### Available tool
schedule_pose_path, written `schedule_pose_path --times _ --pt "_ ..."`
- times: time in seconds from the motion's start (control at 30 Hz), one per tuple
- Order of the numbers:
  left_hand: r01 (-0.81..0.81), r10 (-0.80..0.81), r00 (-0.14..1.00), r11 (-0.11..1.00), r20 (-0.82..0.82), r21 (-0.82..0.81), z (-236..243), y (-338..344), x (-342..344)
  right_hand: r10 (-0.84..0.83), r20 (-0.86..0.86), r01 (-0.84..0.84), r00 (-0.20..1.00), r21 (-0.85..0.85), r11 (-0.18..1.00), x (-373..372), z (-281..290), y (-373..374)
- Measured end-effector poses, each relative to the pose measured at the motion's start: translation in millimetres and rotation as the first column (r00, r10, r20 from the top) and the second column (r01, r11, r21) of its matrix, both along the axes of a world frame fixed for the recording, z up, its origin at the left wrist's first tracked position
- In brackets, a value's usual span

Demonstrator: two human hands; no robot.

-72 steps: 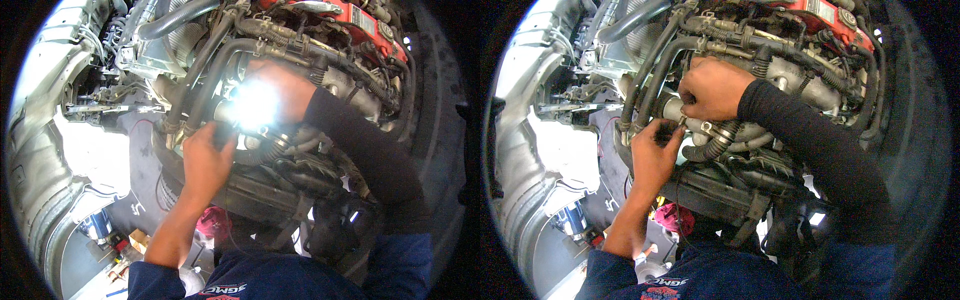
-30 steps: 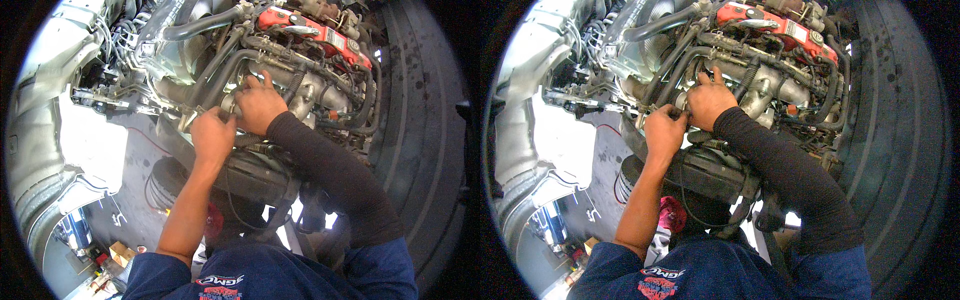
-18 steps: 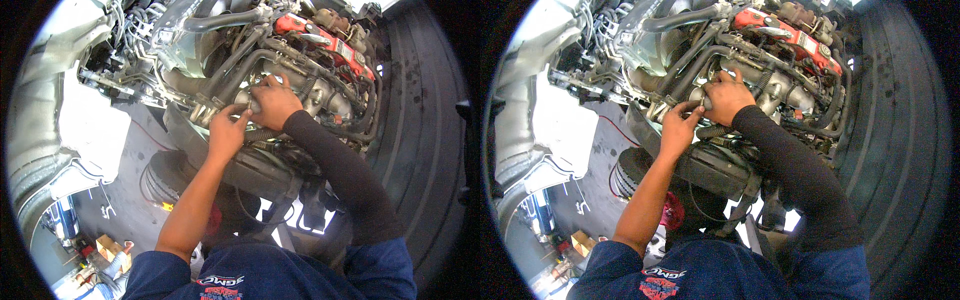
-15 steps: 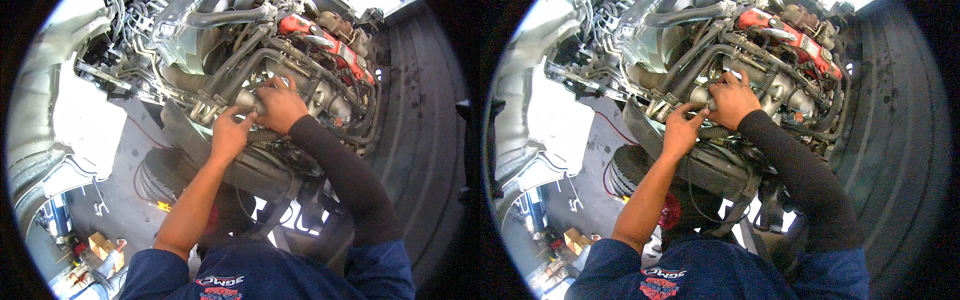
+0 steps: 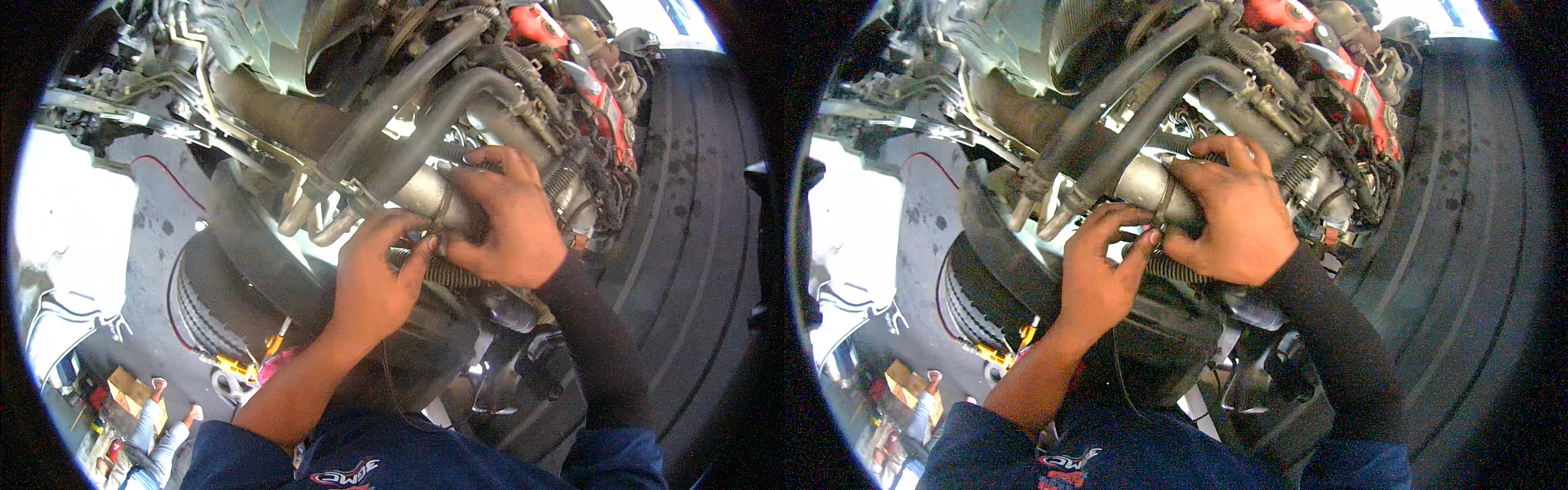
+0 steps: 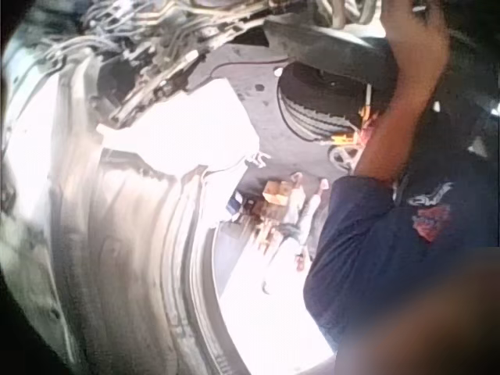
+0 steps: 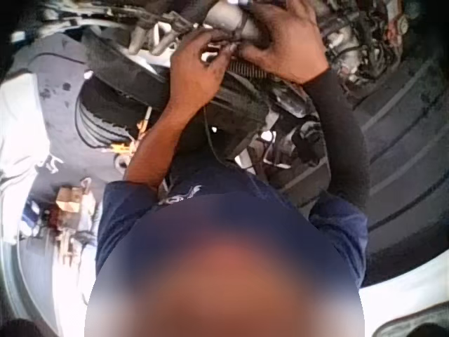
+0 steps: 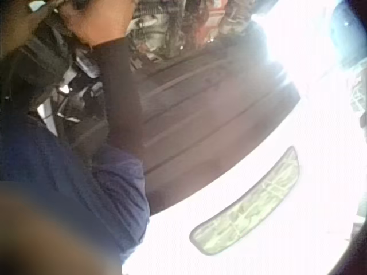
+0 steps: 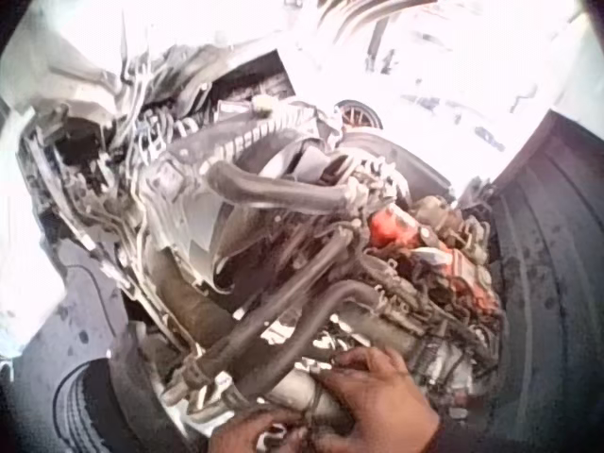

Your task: The person works under the hood of a white van, using a flashlight to illuminate the engine bay. They manipulate hoses and engine components, then remove a small cylindrical part and inspect it closely before placing it on the floor.

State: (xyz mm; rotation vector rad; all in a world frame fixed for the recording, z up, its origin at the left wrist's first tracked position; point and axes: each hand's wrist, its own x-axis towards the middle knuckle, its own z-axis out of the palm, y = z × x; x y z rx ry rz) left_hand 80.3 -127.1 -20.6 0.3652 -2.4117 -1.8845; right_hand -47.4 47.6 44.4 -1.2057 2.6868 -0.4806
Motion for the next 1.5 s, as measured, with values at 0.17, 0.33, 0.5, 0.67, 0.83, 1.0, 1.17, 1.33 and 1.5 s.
schedule_pose_path --times 0.17,0.33,0.5,0.67,0.83,1.0,1.17,1.33,1.5 --pt "0.016 -0.017 1.0 1.0 0.004 0.026 1 0 -1 -0.225 0.181 0.232 0.957 -0.019 0.973 -5 -6 -10" --pt "0.031 -0.031 1.0 0.999 -0.004 0.011 2 -1 -1 -0.207 0.131 0.208 0.97 0.003 0.978 -4 -7 -15" --pt "0.012 -0.012 1.0 1.0 -0.02 -0.015 4 4 -1 -0.203 0.166 0.205 0.965 0.007 0.979 -6 -6 -12" --pt "-0.004 0.003 1.0 1.0 -0.03 -0.024 3 8 1 -0.156 0.123 0.159 0.98 -0.016 0.987 -6 -7 -10" --pt "0.03 -0.034 0.998 0.996 -0.049 -0.085 0 8 2 -0.133 0.11 0.137 0.985 -0.028 0.99 -6 -8 -7" --pt "0.091 -0.075 0.993 0.976 0.089 -0.196 0 13 4 -0.103 0.115 0.106 0.988 -0.025 0.994 -7 -10 -4" --pt "0.036 -0.031 0.997 0.998 0.068 -0.061 -2 10 2 -0.097 0.124 0.099 0.988 -0.011 0.995 -7 -11 -2" --pt "0.024 -0.022 0.993 1.0 0.12 -0.012 0 8 3 -0.084 0.131 0.084 0.988 0.009 0.996 -8 -10 -1" --pt "0.019 -0.019 1.0 0.999 -0.003 -0.049 -4 8 2 -0.094 0.184 0.088 0.978 0.041 0.995 -8 -7 -2"
